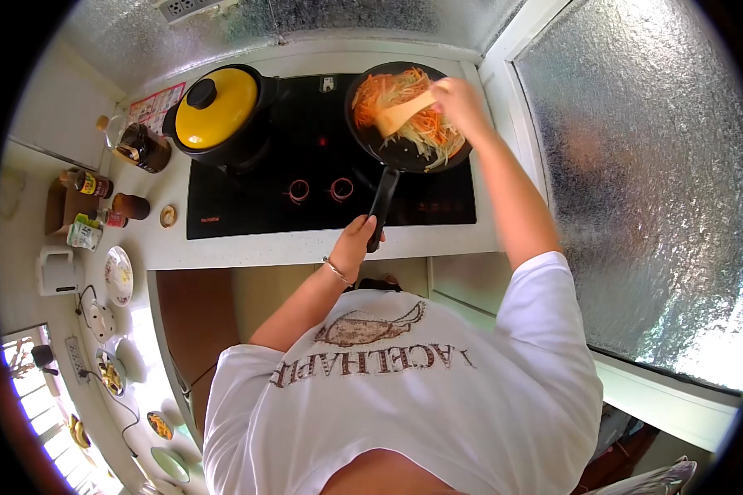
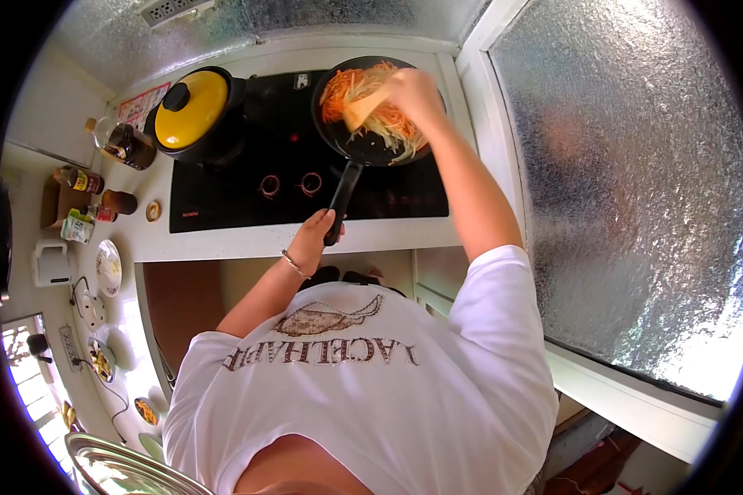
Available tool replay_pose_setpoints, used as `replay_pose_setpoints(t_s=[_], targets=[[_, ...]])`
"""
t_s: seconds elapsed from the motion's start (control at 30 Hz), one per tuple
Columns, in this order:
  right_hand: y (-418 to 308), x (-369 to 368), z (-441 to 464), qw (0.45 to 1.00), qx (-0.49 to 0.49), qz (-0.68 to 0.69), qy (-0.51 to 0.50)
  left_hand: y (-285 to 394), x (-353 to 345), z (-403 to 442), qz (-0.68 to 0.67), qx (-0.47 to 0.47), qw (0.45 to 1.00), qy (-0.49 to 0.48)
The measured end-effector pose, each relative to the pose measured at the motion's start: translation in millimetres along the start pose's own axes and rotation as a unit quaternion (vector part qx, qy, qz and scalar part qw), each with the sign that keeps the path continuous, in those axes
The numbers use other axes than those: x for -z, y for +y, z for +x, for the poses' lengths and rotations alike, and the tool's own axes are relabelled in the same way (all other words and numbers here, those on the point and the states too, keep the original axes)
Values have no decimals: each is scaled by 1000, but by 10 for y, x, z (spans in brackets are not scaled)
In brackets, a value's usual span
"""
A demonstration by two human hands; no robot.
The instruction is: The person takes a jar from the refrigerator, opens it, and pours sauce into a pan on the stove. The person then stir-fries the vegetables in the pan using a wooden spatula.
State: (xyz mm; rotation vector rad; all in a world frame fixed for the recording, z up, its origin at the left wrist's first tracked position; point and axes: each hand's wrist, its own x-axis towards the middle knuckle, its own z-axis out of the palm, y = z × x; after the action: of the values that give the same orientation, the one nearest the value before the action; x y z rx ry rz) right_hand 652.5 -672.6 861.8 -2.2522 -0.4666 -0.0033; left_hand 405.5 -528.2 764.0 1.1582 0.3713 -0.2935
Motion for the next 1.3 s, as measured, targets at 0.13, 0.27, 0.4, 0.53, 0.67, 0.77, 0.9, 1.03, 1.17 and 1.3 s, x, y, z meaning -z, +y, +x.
replay_pose_setpoints(t_s=[0.13,0.27,0.4,0.53,0.67,0.77,0.9,1.03,1.17,1.3], targets=[[111,282,-68,995,-66,57,42,0,-25,-1,-29,2,1000,3],[-14,94,-135,992,-36,101,-71,-35,-18,-1,-20,-8,1000,6],[-67,144,-34,997,-36,13,-72,-3,-37,-17,-15,-9,1000,10],[-178,669,-53,992,-48,12,-113,-12,-26,-1,-21,-4,1000,2],[-342,716,-107,936,21,-197,-293,-16,-26,-4,-21,1,1000,6],[-271,552,-126,956,92,-168,-224,-26,-19,3,-18,1,1000,4],[-167,706,-234,980,112,-89,-141,-39,-5,8,-24,-2,1000,-7],[-152,1022,-415,996,6,-71,-50,-19,-23,0,-24,-4,1000,-8],[128,976,-357,986,-43,-155,42,-10,-25,-5,-11,3,1000,2],[558,714,-193,988,-85,-100,78,-6,-25,-8,-2,0,1000,2]])
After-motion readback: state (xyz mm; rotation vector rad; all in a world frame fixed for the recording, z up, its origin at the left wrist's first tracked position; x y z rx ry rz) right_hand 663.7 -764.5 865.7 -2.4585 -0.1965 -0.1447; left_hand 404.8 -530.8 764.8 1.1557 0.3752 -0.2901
